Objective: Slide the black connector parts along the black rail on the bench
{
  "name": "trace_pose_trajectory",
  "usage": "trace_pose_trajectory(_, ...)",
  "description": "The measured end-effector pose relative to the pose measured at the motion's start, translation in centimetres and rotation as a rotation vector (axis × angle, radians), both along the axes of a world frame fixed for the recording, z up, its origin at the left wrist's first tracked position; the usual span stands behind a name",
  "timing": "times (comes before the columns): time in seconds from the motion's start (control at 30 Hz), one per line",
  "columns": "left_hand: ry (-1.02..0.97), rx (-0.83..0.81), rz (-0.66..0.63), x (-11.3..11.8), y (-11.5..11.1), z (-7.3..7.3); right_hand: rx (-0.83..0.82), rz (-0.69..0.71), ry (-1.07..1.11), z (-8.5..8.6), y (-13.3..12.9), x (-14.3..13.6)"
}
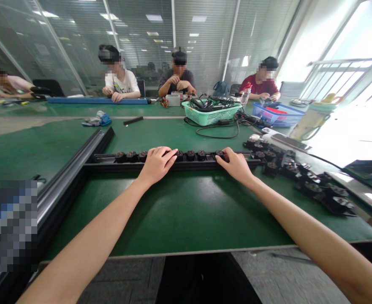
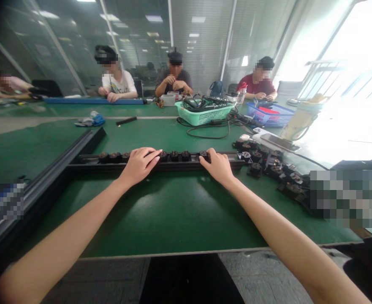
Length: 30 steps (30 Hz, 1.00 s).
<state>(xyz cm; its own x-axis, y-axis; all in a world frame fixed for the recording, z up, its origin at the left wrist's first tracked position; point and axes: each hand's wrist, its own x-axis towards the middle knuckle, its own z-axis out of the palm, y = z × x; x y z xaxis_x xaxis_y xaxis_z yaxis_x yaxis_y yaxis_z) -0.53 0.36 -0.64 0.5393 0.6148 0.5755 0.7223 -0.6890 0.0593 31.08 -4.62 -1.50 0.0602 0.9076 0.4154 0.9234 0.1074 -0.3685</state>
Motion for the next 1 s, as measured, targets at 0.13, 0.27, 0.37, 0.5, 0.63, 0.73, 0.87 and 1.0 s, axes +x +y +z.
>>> trace_pose_trajectory(0.13,0.003,-0.003,0.004,0.0,0.0,0.0,-0.005,-0.015,0.042,0.0,0.0,0.0)
trace_pose_trajectory(0.27,0.006,0.003,0.004,0.0,-0.1,0.0,0.011,-0.021,0.067,-0.3,0.1,0.3)
trace_pose_trajectory(0.37,0.006,0.011,0.001,0.0,-0.1,0.0,0.048,-0.004,0.070,-0.6,0.2,0.6)
trace_pose_trajectory(0.5,0.007,0.009,0.000,0.0,-0.2,0.0,0.074,0.021,0.070,-0.6,0.2,0.9)
trace_pose_trajectory(0.63,0.011,0.002,0.005,0.0,-0.2,0.1,0.079,0.033,0.049,-0.4,0.1,1.0)
trace_pose_trajectory(0.73,0.008,0.001,0.006,0.0,-0.2,0.1,0.080,0.029,0.035,-0.4,0.1,1.0)
trace_pose_trajectory(0.87,0.007,-0.004,0.001,0.0,-0.2,0.1,0.081,0.028,0.020,-0.4,0.1,1.0)
trace_pose_trajectory(1.0,0.015,-0.003,0.010,0.1,-0.3,0.2,0.078,0.027,0.008,-0.3,0.0,1.0)
